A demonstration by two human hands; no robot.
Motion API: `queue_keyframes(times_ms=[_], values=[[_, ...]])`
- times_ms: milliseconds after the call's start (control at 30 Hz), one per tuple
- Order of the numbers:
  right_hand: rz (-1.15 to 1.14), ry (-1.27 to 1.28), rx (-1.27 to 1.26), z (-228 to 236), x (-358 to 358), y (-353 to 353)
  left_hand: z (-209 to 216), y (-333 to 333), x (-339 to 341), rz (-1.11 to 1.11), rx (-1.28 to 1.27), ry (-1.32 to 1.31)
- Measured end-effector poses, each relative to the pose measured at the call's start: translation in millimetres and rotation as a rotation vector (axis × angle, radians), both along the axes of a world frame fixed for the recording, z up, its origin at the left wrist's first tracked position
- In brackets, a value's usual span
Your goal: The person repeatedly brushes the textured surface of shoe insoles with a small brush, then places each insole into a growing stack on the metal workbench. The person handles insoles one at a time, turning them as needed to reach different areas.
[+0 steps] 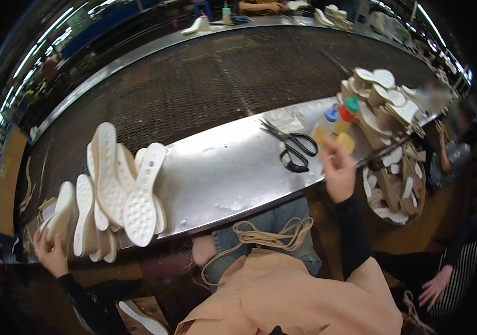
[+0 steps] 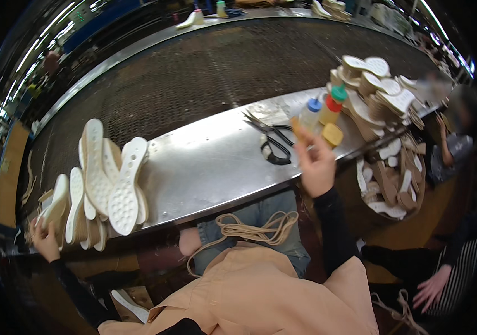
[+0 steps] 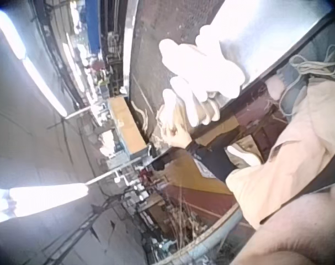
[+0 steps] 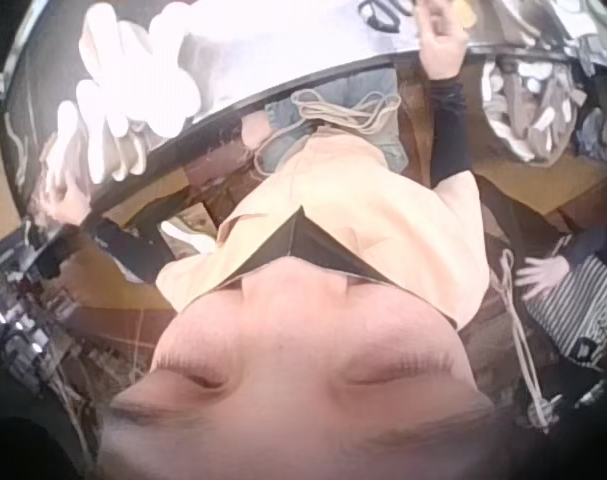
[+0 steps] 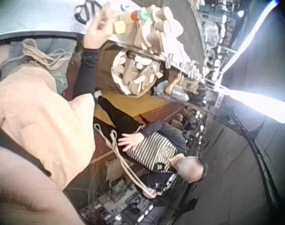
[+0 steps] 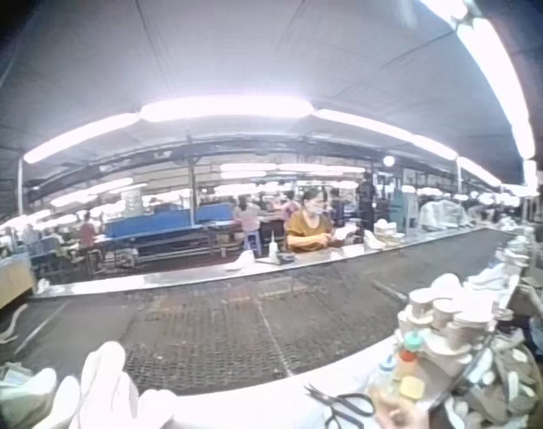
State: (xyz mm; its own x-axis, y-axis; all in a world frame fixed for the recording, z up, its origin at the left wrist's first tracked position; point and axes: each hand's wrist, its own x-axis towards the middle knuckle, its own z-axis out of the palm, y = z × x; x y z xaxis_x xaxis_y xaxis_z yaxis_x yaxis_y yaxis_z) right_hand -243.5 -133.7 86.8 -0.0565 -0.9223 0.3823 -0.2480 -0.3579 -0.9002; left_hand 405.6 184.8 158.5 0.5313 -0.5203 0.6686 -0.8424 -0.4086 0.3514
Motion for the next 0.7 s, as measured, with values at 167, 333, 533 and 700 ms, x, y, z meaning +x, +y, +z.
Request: queue_keyframes(times_ms=[167,333,533,700], values=[[-0.348,0.756,0.129,31,-98,-39,60,-11,-61,0.053,-0.316,-0.182],[-0.167,0.971,0.291,18,-129,-80,60,-51,-172,-0.266,-0.640,0.293],[-0.107,1.092,0.391,1,-131,-109,-38,-132,-309,-0.637,-0.409,0.954],[-0.070,1.066,0.208,40,-125,-94,-104,-171,-362,-0.560,-0.362,1.196]])
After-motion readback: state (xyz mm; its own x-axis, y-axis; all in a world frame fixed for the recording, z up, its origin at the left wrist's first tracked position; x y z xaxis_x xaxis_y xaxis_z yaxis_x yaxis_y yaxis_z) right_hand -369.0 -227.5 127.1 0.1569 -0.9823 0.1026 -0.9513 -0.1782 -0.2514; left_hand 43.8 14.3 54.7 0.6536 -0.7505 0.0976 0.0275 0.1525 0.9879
